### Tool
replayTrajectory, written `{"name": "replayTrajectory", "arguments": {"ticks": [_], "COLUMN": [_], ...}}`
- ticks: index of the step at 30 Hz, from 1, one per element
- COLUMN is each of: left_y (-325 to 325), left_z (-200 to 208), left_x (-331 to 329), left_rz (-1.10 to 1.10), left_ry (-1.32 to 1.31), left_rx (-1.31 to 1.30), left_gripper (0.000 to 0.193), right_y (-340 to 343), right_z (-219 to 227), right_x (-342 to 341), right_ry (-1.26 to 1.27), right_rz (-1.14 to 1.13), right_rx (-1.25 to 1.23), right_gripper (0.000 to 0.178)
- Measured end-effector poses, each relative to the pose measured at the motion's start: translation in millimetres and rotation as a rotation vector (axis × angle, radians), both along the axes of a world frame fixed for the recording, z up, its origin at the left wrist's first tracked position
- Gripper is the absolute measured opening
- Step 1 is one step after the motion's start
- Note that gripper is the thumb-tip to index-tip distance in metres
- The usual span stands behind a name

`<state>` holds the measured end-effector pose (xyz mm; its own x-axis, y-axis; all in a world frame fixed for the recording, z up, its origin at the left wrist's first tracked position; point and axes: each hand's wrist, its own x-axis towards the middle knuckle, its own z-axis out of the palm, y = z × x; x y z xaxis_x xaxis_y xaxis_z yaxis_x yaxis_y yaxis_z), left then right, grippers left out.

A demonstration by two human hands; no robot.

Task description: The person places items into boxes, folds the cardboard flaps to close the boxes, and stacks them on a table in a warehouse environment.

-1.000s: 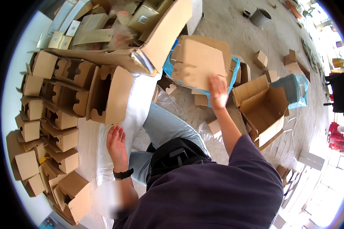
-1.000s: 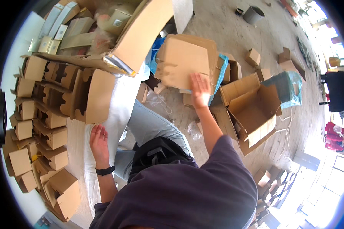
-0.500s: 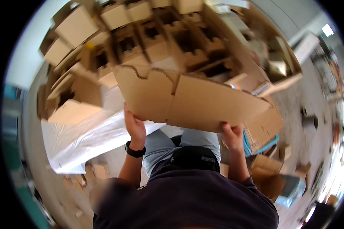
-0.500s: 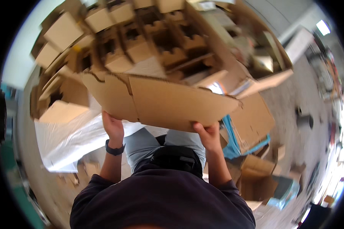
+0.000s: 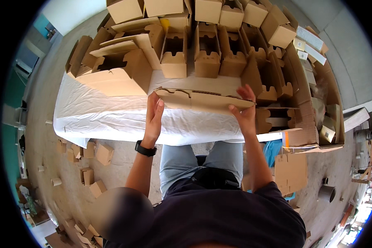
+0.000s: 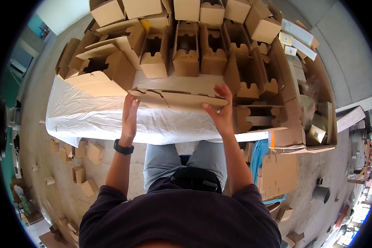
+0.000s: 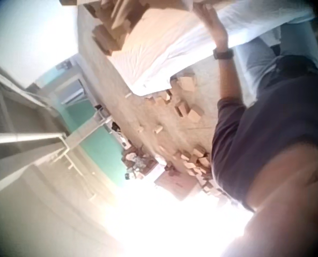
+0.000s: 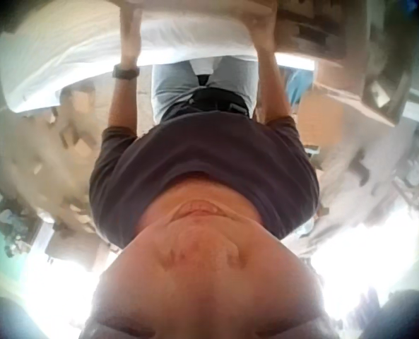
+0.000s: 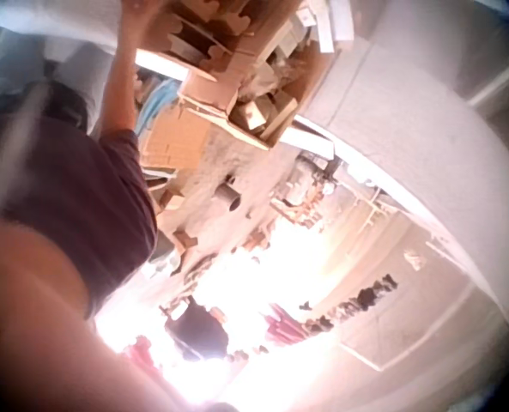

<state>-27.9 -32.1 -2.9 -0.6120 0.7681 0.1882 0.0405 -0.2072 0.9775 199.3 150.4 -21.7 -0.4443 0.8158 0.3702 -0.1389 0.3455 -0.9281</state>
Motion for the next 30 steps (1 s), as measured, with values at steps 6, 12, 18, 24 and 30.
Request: {"name": "replayTrajectory", "arguments": {"ticks": [6, 12, 18, 24, 30], "left_y": [22, 32, 33, 32, 37], "left_z": [6, 9, 12, 13, 25], "left_x": [16, 21, 20, 18, 21], "left_rz": [0.138, 0.291, 0.202, 0.188, 0.103], "left_ry": [-0.09, -0.172, -0.066, 0.012, 0.084], "left_rx": [0.098, -0.042, -0.045, -0.062, -0.079], "left_gripper": [0.037, 0.036, 0.045, 0.047, 0.047], "right_y": [-9, -14, -5, 5, -12], "right_z": [23, 31, 23, 19, 35], "right_x": [-4, -17, -12, -4, -7], "right_ry": [0.18, 0.236, 0.208, 0.278, 0.288], "right_rz": [-0.121, -0.194, -0.107, 0.041, 0.064], "right_rx": [-0.128, -0.399, -0.309, -0.347, -0.468], "right_gripper": [0.058, 0.038, 0.038, 0.05, 0.061]}}
